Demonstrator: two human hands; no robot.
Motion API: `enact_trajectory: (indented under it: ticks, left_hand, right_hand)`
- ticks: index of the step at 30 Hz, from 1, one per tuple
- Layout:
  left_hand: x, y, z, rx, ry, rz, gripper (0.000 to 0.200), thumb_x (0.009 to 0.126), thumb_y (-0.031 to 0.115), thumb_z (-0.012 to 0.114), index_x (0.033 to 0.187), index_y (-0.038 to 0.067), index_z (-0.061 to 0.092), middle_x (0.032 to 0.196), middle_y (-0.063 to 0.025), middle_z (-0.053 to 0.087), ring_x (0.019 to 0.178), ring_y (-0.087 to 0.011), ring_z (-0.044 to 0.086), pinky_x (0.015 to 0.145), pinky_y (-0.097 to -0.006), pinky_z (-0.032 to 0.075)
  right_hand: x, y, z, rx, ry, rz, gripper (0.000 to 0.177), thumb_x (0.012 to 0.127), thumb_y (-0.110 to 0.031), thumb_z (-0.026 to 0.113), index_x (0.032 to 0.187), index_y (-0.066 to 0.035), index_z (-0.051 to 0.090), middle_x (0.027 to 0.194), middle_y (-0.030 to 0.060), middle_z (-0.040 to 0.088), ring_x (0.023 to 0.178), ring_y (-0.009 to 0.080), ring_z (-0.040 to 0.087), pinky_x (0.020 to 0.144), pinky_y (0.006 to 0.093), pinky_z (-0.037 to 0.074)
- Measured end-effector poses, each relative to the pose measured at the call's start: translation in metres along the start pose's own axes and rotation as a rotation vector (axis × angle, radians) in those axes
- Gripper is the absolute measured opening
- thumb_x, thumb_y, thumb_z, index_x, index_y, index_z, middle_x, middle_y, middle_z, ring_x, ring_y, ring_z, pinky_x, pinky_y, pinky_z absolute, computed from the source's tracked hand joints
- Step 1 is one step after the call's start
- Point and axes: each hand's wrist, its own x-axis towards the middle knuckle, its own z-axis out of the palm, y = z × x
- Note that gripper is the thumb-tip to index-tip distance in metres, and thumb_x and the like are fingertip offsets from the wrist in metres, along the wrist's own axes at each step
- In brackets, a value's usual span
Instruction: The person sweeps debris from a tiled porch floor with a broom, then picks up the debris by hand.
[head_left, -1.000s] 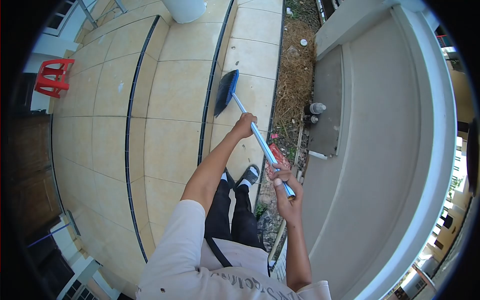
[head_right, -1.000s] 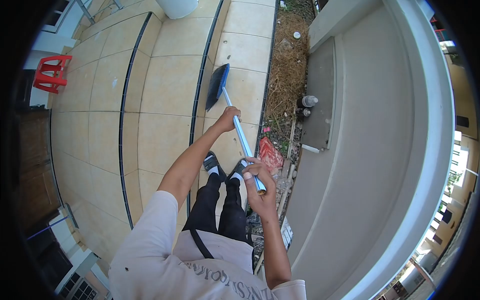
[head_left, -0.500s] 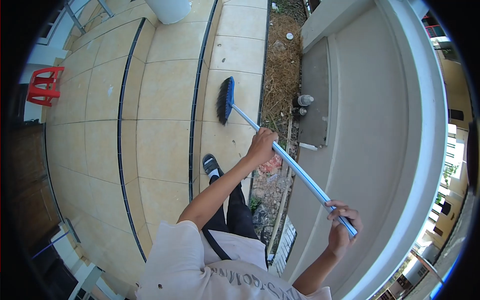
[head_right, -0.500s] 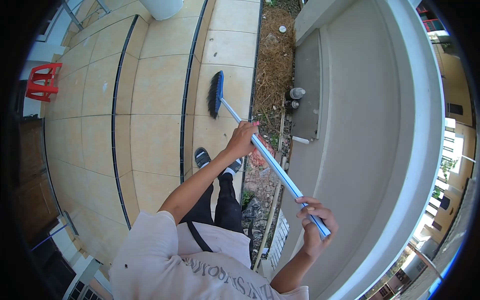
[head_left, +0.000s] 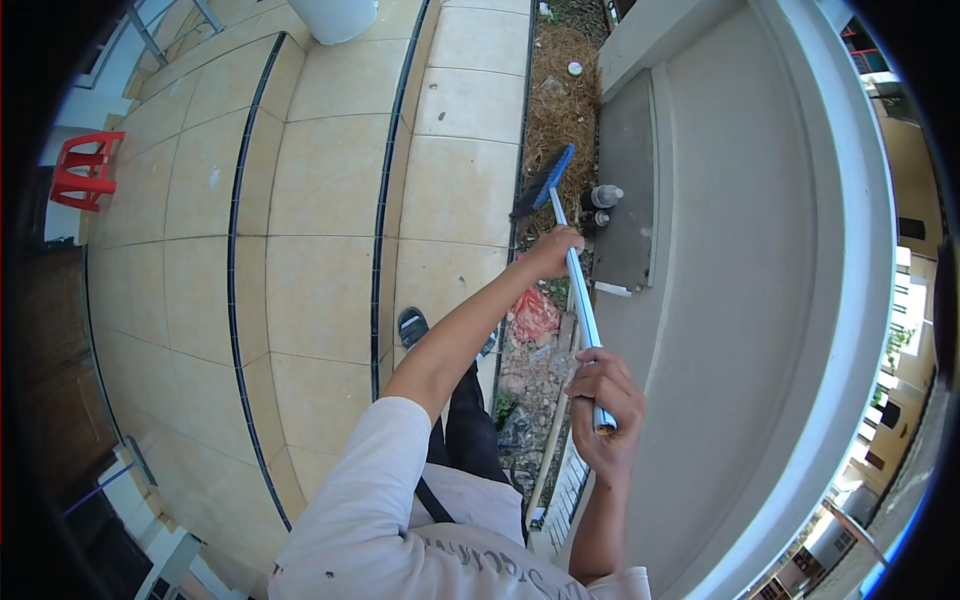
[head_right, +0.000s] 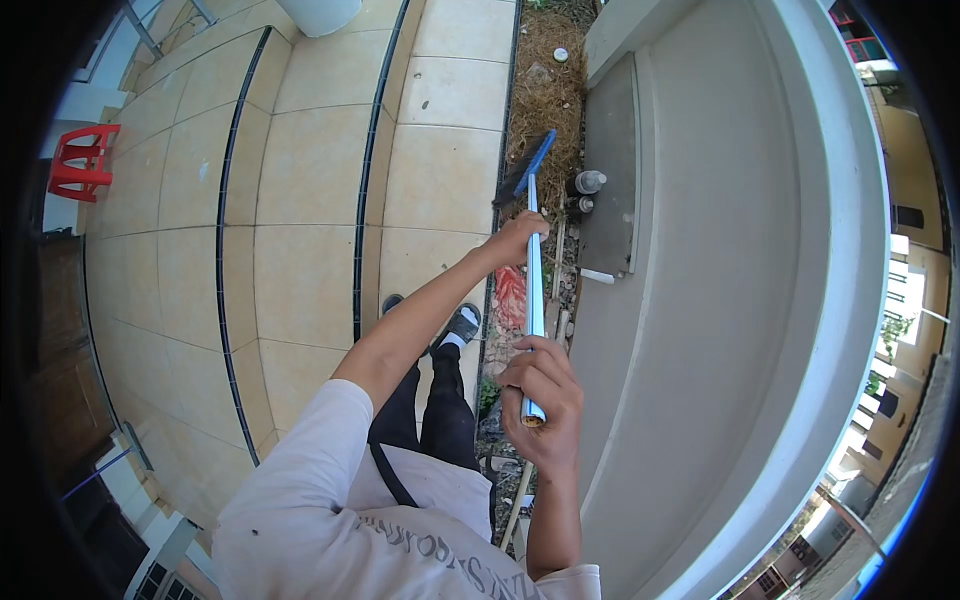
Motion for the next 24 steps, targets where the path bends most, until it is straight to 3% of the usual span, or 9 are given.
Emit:
enact_trajectory:
  ticks: [2,6,9,13,15,18,20,24]
  left_hand:
    - [-0.004,0.062,0.004,-0.013,0.044,-0.091,0.023,0.063,-0.001,0.065,0.071,0.006,0.045,0.074,-0.0102,0.048,0.083,-0.0345,0.049,0.076,-0.0421,0.04]
    - [-0.051,0.158,-0.013,0.007,0.176,-0.222,0.022,0.063,-0.001,0.067,0.074,0.004,0.048,0.075,-0.0115,0.049,0.087,-0.0349,0.048,0.077,-0.0426,0.04]
    - [-0.118,0.151,-0.034,0.14,0.173,-0.401,0.024,0.059,-0.003,0.067,0.072,0.004,0.048,0.075,-0.0122,0.049,0.086,-0.0348,0.047,0.076,-0.0417,0.039]
    - [-0.207,0.072,-0.03,0.239,0.207,-0.518,0.024,0.057,-0.005,0.065,0.068,0.005,0.047,0.071,-0.0117,0.046,0.082,-0.0352,0.045,0.075,-0.0391,0.038]
    - [-0.199,0.057,-0.004,0.163,0.149,-0.479,0.024,0.058,-0.004,0.066,0.067,0.005,0.046,0.071,-0.0111,0.046,0.083,-0.035,0.045,0.075,-0.0384,0.038]
    - [-0.161,0.081,0.044,0.003,-0.028,-0.368,0.026,0.06,-0.002,0.068,0.078,0.004,0.051,0.084,-0.0138,0.047,0.093,-0.0373,0.045,0.083,-0.0426,0.039]
    - [-0.133,0.124,0.053,-0.068,-0.045,-0.331,0.027,0.059,-0.002,0.069,0.078,0.004,0.049,0.085,-0.0136,0.048,0.093,-0.0365,0.045,0.083,-0.043,0.039]
    - [-0.123,0.202,0.04,-0.119,0.001,-0.293,0.03,0.058,-0.002,0.069,0.078,0.004,0.048,0.085,-0.0136,0.048,0.094,-0.0367,0.045,0.082,-0.0429,0.039]
  right_hand:
    - [-0.017,-0.033,-0.028,-0.04,0.062,-0.024,0.013,0.058,0.011,0.052,0.066,0.001,0.056,0.065,0.0094,0.056,0.073,0.0292,0.06,0.075,0.0389,0.051]
    - [-0.069,-0.06,-0.098,0.18,0.177,-0.009,0.011,0.056,0.007,0.056,0.064,-0.001,0.059,0.058,0.0095,0.057,0.066,0.03,0.061,0.064,0.039,0.052]
    - [-0.079,-0.03,-0.088,0.41,0.102,0.131,0.009,0.058,0.008,0.056,0.063,0.0,0.058,0.06,0.0106,0.058,0.067,0.0302,0.062,0.068,0.0393,0.052]
    - [-0.088,0.023,-0.011,0.464,-0.154,0.184,0.012,0.059,0.009,0.054,0.067,0.003,0.06,0.064,0.011,0.058,0.078,0.0282,0.061,0.077,0.0394,0.048]
    - [-0.1,0.016,-0.014,0.356,-0.095,0.237,0.013,0.058,0.01,0.051,0.064,0.002,0.059,0.063,0.0093,0.057,0.077,0.0292,0.06,0.076,0.0388,0.047]
    - [-0.119,-0.006,-0.039,0.195,0.001,0.262,0.014,0.055,0.009,0.049,0.061,0.0,0.058,0.061,0.0082,0.055,0.076,0.03,0.059,0.074,0.0375,0.047]
    - [-0.124,-0.035,-0.057,0.117,0.025,0.23,0.011,0.055,0.004,0.056,0.062,-0.002,0.062,0.062,0.0076,0.057,0.076,0.0289,0.06,0.071,0.0368,0.05]
    - [-0.161,-0.075,-0.11,0.117,0.083,0.139,0.013,0.052,0.001,0.056,0.06,-0.005,0.064,0.059,0.0053,0.059,0.069,0.0282,0.061,0.064,0.0368,0.051]
